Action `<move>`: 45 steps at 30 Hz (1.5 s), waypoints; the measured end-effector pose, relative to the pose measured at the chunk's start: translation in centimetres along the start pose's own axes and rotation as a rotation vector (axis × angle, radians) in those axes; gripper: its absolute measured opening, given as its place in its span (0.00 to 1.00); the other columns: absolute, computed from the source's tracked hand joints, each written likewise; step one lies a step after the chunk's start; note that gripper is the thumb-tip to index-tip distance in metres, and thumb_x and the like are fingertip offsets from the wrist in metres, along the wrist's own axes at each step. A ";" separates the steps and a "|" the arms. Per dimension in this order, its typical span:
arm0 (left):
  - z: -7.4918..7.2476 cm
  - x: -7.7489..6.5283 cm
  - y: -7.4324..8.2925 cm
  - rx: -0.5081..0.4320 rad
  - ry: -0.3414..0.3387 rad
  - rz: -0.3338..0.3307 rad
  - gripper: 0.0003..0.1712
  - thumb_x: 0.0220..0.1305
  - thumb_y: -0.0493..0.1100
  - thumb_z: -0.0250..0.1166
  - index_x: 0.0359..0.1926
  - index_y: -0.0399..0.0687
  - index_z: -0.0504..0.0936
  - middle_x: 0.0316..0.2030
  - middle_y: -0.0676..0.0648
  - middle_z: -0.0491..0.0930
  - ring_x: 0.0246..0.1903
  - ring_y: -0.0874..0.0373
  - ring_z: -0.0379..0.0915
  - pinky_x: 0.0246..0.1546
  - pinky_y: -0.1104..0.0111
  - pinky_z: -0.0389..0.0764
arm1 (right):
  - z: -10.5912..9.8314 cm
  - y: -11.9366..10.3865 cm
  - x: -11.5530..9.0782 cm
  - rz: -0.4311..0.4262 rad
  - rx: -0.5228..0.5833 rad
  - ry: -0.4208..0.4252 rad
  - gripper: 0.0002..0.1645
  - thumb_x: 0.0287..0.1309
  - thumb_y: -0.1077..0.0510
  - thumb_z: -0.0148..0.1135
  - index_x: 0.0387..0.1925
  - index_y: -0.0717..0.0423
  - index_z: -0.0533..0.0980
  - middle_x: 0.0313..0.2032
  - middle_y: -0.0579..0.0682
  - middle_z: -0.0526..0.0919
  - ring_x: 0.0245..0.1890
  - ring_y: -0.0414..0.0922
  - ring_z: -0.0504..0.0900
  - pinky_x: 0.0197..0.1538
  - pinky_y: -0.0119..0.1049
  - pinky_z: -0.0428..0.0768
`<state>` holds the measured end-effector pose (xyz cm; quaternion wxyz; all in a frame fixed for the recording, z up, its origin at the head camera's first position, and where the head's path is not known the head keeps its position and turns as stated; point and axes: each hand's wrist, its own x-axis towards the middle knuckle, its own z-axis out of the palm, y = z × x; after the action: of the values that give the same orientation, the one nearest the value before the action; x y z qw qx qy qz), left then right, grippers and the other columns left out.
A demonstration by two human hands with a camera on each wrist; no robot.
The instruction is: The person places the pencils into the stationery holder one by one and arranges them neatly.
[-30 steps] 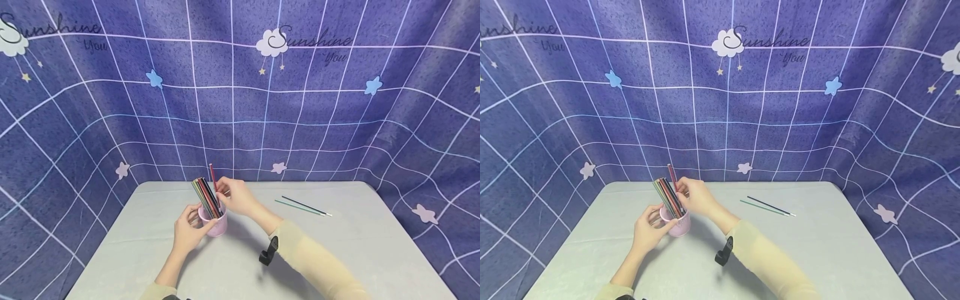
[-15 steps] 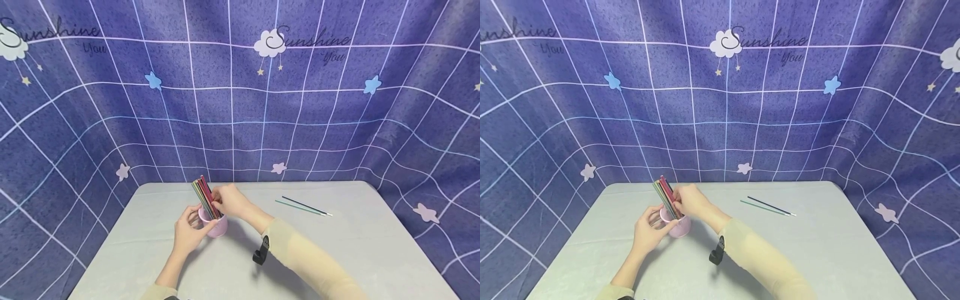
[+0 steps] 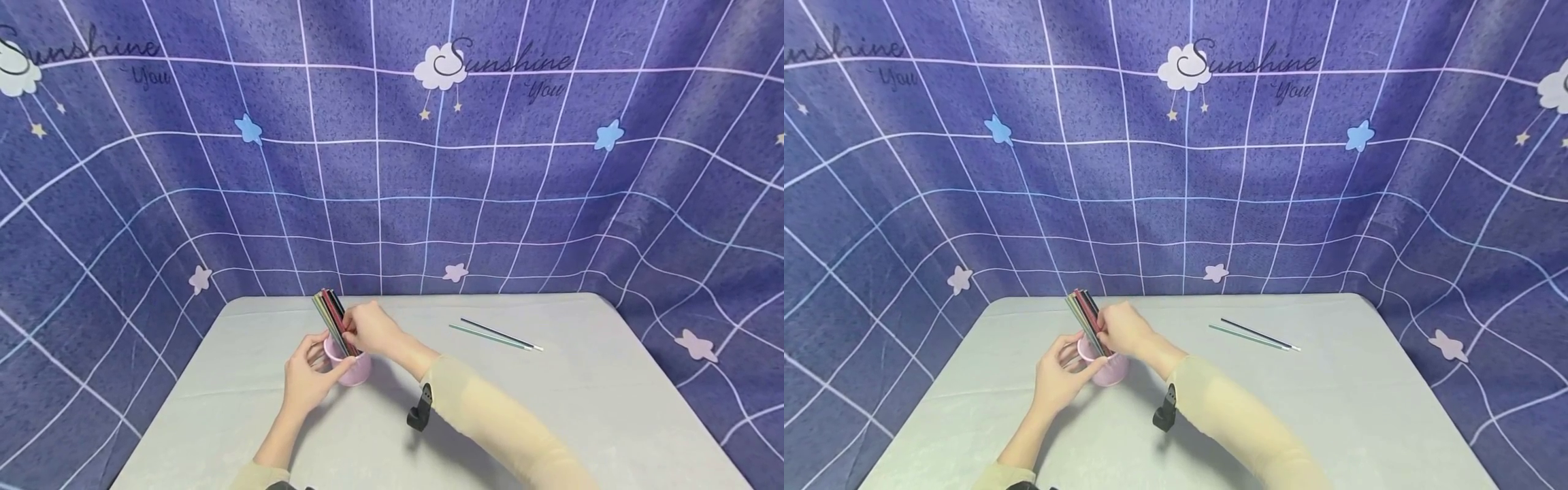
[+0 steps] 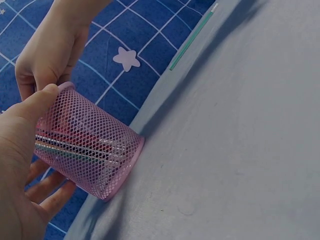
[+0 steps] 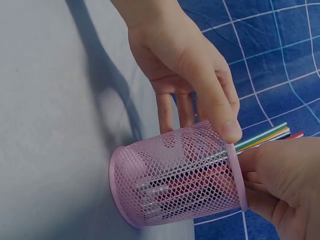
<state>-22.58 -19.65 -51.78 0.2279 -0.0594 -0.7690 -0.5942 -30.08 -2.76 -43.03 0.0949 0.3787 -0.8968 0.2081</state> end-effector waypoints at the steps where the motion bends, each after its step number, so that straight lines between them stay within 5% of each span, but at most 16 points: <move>1: 0.0 0.0 0.0 -0.002 0.001 -0.003 0.38 0.46 0.32 0.87 0.59 0.35 0.81 0.59 0.33 0.86 0.57 0.36 0.86 0.54 0.52 0.92 | 0.1 0.0 0.0 0.007 -0.002 -0.005 0.04 0.64 0.59 0.75 0.35 0.55 0.86 0.33 0.47 0.94 0.31 0.36 0.90 0.36 0.17 0.86; 14: -0.1 0.1 0.2 0.027 -0.011 -0.024 0.37 0.48 0.37 0.88 0.58 0.36 0.81 0.57 0.34 0.87 0.56 0.38 0.87 0.52 0.64 0.93 | 0.4 0.0 0.2 0.039 0.003 0.014 0.06 0.62 0.59 0.76 0.33 0.55 0.85 0.30 0.46 0.92 0.27 0.35 0.87 0.31 0.18 0.84; 31: -0.2 0.1 0.3 0.020 -0.023 -0.026 0.38 0.49 0.38 0.87 0.59 0.36 0.80 0.58 0.34 0.87 0.56 0.38 0.87 0.53 0.63 0.93 | -0.3 -0.2 -0.3 0.046 0.052 0.026 0.05 0.61 0.60 0.76 0.33 0.55 0.85 0.32 0.47 0.93 0.29 0.36 0.89 0.33 0.17 0.85; 45: -0.1 0.0 0.6 0.029 -0.011 -0.024 0.38 0.48 0.38 0.87 0.59 0.35 0.80 0.59 0.34 0.86 0.56 0.38 0.87 0.53 0.61 0.93 | -6.0 1.6 -1.0 0.037 0.134 0.157 0.03 0.60 0.63 0.74 0.34 0.57 0.85 0.31 0.50 0.93 0.30 0.42 0.91 0.35 0.21 0.88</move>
<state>-22.35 -19.57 -51.25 0.2174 -0.0504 -0.7794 -0.5855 -30.43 1.57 -38.44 0.1355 0.3503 -0.8774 0.2985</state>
